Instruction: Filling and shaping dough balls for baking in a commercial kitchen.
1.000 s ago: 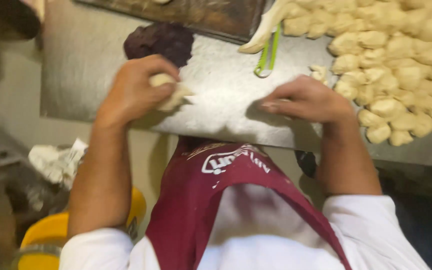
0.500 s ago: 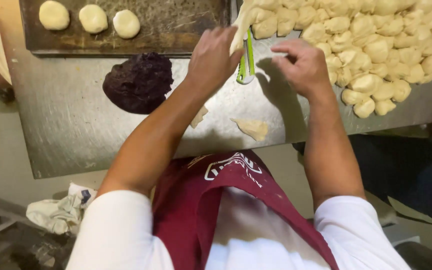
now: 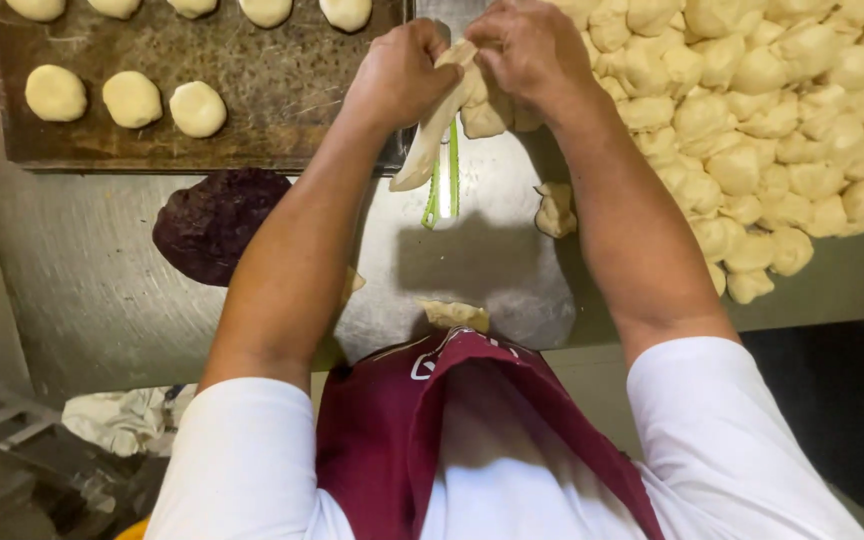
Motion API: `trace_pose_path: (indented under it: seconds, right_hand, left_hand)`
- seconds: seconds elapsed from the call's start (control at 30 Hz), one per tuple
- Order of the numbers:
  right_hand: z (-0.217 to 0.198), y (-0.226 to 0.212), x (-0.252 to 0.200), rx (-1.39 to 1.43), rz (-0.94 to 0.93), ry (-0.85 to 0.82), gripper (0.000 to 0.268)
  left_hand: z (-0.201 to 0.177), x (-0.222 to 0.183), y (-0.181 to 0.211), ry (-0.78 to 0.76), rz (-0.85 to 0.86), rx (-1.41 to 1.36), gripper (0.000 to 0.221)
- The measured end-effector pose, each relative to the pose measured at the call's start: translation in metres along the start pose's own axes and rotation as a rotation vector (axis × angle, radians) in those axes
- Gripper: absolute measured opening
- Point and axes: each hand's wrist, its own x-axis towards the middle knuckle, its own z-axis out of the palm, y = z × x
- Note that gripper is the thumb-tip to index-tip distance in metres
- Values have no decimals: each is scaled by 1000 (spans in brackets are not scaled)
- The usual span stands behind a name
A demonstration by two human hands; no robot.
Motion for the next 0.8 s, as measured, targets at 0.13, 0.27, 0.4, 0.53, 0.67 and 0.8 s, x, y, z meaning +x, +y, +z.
trace_pose_path:
  seconds: [0.13, 0.27, 0.4, 0.53, 0.67, 0.8]
  right_hand:
    - [15, 11, 14, -10, -68, 191, 10]
    - [34, 23, 27, -43, 25, 325, 20]
    - [24, 11, 23, -76, 159, 196, 18]
    - [-36, -23, -14, 211, 375, -105, 27]
    - [-57, -18, -25, 184, 500, -68, 32]
    - [-65, -4, -15, -161, 181, -129, 51]
  left_hand:
    - [-14, -31, -12, 83, -2, -185, 13]
    - [-46, -124, 10, 62, -36, -695, 13]
    - [-48, -193, -71, 380, 257, -870, 25]
    - [-37, -232, -78, 295, 322, -1333, 22]
    - [26, -214, -41, -79, 69, -834, 17]
    - [15, -194, 32, -485, 30, 201, 45]
